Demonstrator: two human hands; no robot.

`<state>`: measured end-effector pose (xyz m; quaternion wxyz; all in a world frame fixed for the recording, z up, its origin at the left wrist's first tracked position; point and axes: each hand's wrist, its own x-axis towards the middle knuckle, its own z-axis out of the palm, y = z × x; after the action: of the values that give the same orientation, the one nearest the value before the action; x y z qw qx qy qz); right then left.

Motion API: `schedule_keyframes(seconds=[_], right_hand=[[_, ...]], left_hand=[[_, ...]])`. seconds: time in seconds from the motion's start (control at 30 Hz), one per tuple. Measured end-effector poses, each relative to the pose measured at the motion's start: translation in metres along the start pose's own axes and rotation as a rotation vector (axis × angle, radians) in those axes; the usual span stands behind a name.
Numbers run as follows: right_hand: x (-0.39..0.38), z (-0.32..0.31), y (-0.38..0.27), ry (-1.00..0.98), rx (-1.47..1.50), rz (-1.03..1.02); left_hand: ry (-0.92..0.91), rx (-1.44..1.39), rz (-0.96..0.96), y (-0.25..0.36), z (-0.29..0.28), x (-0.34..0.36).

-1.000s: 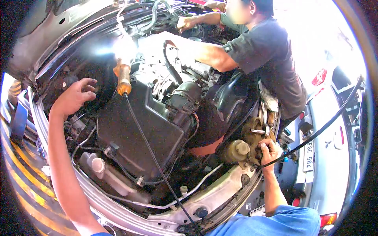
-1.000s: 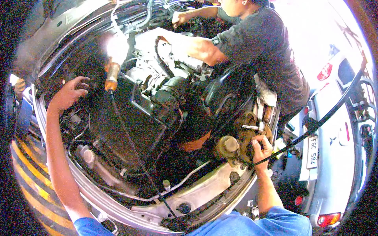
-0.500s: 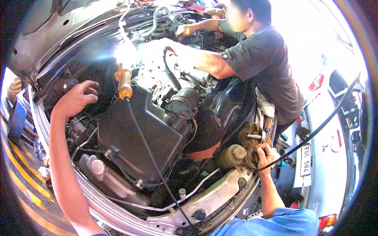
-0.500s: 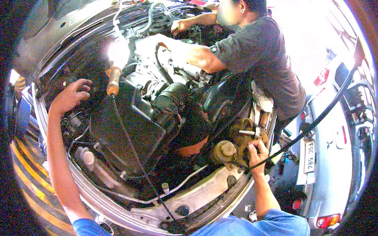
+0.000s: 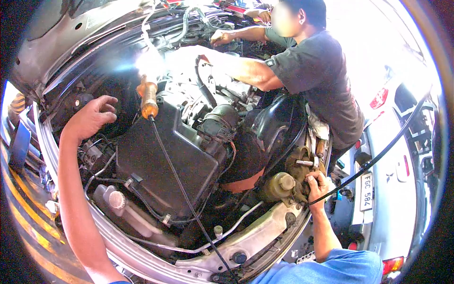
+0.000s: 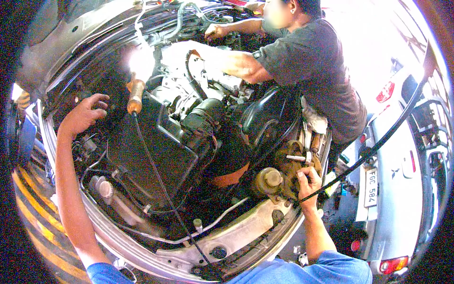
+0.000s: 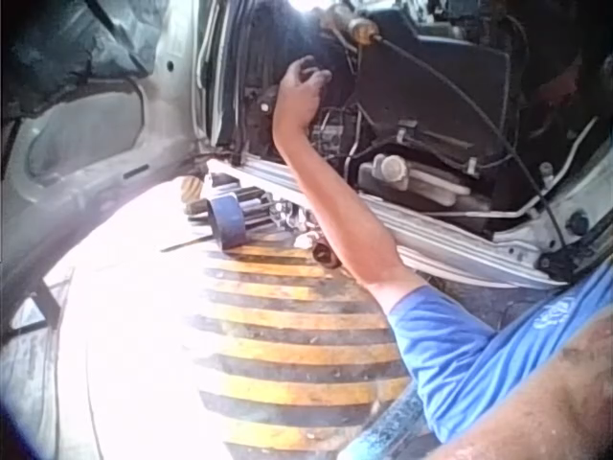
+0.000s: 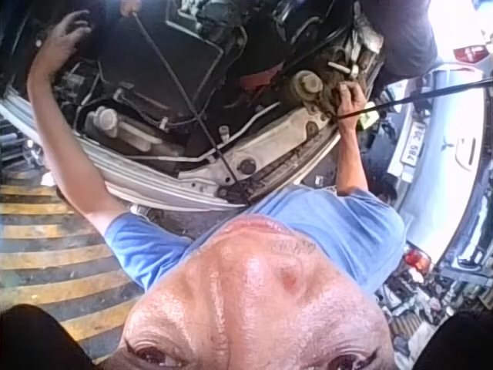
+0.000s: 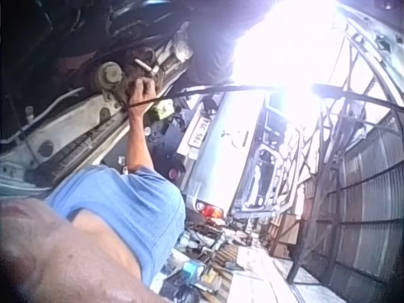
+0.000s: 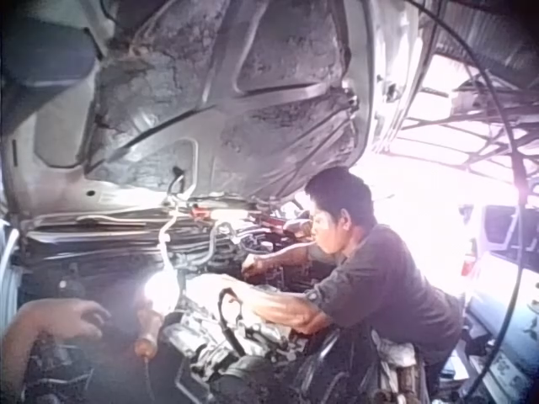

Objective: The person is seen repairing or assembling parts of a car engine in a service bay.

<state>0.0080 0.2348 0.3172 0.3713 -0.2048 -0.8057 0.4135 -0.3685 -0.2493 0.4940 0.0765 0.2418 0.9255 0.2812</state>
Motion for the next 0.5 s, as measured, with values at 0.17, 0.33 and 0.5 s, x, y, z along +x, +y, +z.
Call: schedule_keyframes(seconds=[0.17, 0.33, 0.5], right_hand=[[0.0008, 0.0007, -0.0015, -0.002, 0.003, -0.01], [0.0013, 0.0016, -0.0054, -0.005, -0.015, -0.022], [0.0015, 0.0022, -0.0059, -0.003, -0.034, -0.03]], left_hand=[[0.0, -0.007, 0.003, 0.0025, 0.0003, -0.0002], [-0.02, 0.002, -0.009, 0.0001, -0.0013, 0.0022], [-0.023, -0.01, 0.001, -0.0022, -0.0012, 0.0018]])
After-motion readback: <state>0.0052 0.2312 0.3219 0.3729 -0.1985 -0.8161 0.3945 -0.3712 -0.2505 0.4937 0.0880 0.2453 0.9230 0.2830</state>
